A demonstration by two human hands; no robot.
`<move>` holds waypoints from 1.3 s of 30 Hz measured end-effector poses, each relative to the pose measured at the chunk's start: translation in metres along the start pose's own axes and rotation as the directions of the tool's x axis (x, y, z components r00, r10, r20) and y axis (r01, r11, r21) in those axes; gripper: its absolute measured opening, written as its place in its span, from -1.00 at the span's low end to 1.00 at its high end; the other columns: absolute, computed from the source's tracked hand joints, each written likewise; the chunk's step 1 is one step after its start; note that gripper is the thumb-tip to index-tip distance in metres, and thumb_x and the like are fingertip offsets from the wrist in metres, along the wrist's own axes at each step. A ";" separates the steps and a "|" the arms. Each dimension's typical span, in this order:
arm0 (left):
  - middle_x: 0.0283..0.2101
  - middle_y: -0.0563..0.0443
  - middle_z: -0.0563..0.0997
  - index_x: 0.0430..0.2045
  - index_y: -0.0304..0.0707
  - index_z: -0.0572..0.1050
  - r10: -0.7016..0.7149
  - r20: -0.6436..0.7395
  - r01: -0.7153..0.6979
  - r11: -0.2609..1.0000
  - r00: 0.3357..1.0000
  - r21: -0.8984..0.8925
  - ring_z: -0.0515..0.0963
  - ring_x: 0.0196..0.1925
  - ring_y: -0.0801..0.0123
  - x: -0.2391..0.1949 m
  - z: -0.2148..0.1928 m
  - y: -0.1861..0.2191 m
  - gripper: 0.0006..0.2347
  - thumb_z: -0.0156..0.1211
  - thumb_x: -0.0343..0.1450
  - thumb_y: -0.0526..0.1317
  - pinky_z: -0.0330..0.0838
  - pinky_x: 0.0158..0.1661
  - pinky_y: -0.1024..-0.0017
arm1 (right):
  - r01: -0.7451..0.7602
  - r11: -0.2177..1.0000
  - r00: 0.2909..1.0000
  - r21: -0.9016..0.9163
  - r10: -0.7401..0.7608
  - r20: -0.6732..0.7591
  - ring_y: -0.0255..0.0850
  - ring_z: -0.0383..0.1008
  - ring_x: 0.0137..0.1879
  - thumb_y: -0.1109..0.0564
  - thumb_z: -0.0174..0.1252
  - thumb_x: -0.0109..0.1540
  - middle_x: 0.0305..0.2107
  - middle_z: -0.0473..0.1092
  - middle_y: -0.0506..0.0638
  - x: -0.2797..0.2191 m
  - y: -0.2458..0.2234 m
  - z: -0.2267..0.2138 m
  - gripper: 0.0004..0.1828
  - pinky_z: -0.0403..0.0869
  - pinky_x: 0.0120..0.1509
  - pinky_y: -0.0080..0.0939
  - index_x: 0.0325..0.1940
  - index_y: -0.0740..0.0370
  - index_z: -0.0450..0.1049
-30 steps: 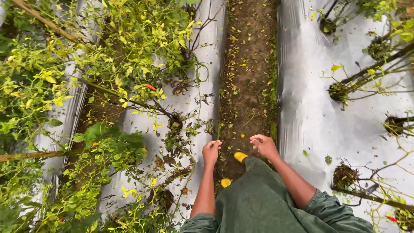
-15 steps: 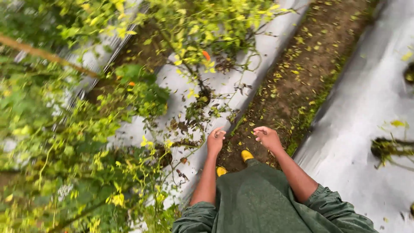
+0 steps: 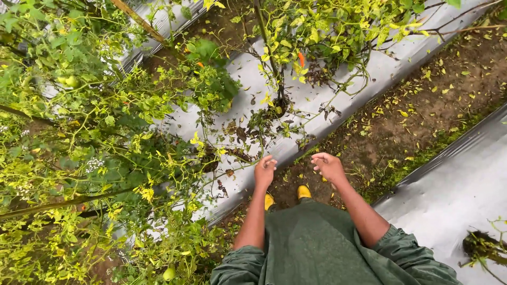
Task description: The person walks through a greenhouse and picks green tomatoes from plants by hand. They move from one plant to another, reaching into the foliage to detach the fruit and hold it in their hand.
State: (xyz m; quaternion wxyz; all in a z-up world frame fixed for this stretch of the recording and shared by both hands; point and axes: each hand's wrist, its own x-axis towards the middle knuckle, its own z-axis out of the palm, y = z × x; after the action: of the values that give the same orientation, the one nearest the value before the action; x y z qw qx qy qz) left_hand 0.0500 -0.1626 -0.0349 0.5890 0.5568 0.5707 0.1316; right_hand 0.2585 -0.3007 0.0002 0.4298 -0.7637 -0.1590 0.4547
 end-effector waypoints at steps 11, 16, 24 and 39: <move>-0.08 -0.06 0.72 0.15 -0.29 0.51 -0.023 0.019 0.023 1.000 1.000 -0.013 0.72 -0.09 0.32 -0.012 0.031 0.017 -0.63 0.14 0.48 -0.14 0.56 -0.04 0.32 | -0.019 1.000 1.000 -0.009 0.018 -0.007 -0.16 0.62 -0.17 0.16 0.11 0.31 -0.17 0.59 0.20 0.008 0.002 -0.021 -0.70 0.58 -0.16 -0.21 0.06 0.29 0.59; -0.10 -0.10 0.72 0.13 -0.33 0.51 -0.015 -0.005 0.015 1.000 1.000 -0.022 0.72 -0.11 0.32 0.000 0.022 0.012 -0.63 0.15 0.46 -0.15 0.55 -0.03 0.29 | -0.032 0.999 0.999 -0.017 0.032 -0.004 -0.17 0.61 -0.18 0.15 0.12 0.31 -0.17 0.59 0.19 0.014 -0.011 -0.013 -0.71 0.58 -0.16 -0.23 0.06 0.27 0.59; -0.10 -0.06 0.72 0.12 -0.29 0.54 0.001 -0.005 -0.002 0.999 1.000 -0.040 0.73 -0.12 0.36 0.026 0.002 0.024 -0.64 0.15 0.45 -0.15 0.56 -0.04 0.30 | 0.006 1.000 0.999 -0.001 -0.006 -0.048 -0.20 0.61 -0.20 0.12 0.15 0.28 -0.19 0.59 0.17 0.026 -0.026 -0.002 -0.71 0.56 -0.19 -0.28 0.04 0.26 0.58; 0.06 -0.12 0.59 0.11 -0.15 0.57 -0.029 -0.072 0.023 0.996 0.997 -0.084 0.62 0.11 0.03 0.043 0.008 0.036 -0.70 0.11 0.50 -0.17 0.50 0.10 0.08 | 0.067 0.998 0.993 -0.007 -0.067 -0.098 -0.21 0.61 -0.19 0.16 0.22 0.24 -0.20 0.57 0.15 0.047 -0.089 0.015 -0.62 0.58 -0.21 -0.30 0.14 0.24 0.56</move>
State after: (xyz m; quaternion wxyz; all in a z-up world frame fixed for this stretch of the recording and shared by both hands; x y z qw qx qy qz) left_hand 0.0879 -0.1202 -0.0304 0.5921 0.5192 0.5930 0.1678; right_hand 0.2848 -0.2113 0.0422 0.4507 -0.7801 -0.1642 0.4016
